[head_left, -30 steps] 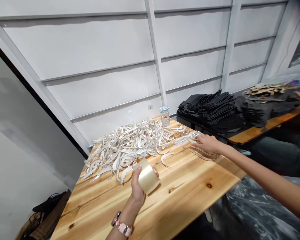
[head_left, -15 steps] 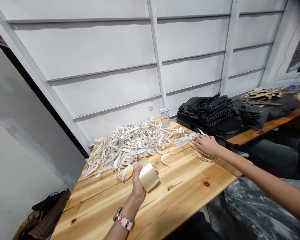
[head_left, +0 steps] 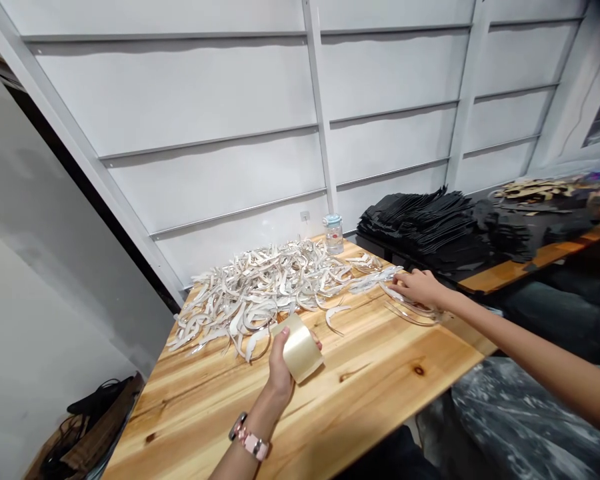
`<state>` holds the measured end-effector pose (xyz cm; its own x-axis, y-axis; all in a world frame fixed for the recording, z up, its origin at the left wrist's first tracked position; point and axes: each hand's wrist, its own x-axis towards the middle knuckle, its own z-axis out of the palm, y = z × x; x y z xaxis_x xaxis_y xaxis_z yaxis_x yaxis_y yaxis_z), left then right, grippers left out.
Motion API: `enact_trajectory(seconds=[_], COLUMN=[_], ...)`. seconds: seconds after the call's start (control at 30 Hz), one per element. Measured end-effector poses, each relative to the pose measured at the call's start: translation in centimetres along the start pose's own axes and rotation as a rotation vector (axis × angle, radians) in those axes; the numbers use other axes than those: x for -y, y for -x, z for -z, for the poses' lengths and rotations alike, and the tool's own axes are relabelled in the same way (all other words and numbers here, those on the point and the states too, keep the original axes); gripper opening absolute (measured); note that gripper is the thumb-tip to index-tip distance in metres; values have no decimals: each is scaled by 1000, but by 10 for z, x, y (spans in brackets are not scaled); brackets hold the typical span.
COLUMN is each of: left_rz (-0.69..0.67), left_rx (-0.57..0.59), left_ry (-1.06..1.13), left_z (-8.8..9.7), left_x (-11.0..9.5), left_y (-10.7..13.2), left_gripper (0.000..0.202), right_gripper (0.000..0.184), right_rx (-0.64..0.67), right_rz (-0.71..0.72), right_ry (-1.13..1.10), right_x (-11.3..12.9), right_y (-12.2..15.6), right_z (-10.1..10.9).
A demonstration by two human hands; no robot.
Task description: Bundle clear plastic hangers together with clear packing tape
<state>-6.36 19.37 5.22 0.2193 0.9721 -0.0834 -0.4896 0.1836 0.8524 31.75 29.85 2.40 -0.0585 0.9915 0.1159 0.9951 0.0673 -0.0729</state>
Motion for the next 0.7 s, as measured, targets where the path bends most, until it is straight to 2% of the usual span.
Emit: enact_trajectory(seconds=[0.17, 0.37, 0.7], left_rz=[1, -5, 5], left_rx=[-11, 14, 27], left_ry=[-11, -6, 10], left_z=[1, 1, 1], left_x=[1, 1, 0], left_y=[0, 0, 0], left_gripper=[44, 43, 44], right_gripper=[47, 37, 32], right_rx=[94, 116, 79], right_rz=[113, 158, 86], right_ry=[-82, -102, 26], right_x=[4, 8, 20], right_y=[8, 19, -11], right_z=[4, 4, 10])
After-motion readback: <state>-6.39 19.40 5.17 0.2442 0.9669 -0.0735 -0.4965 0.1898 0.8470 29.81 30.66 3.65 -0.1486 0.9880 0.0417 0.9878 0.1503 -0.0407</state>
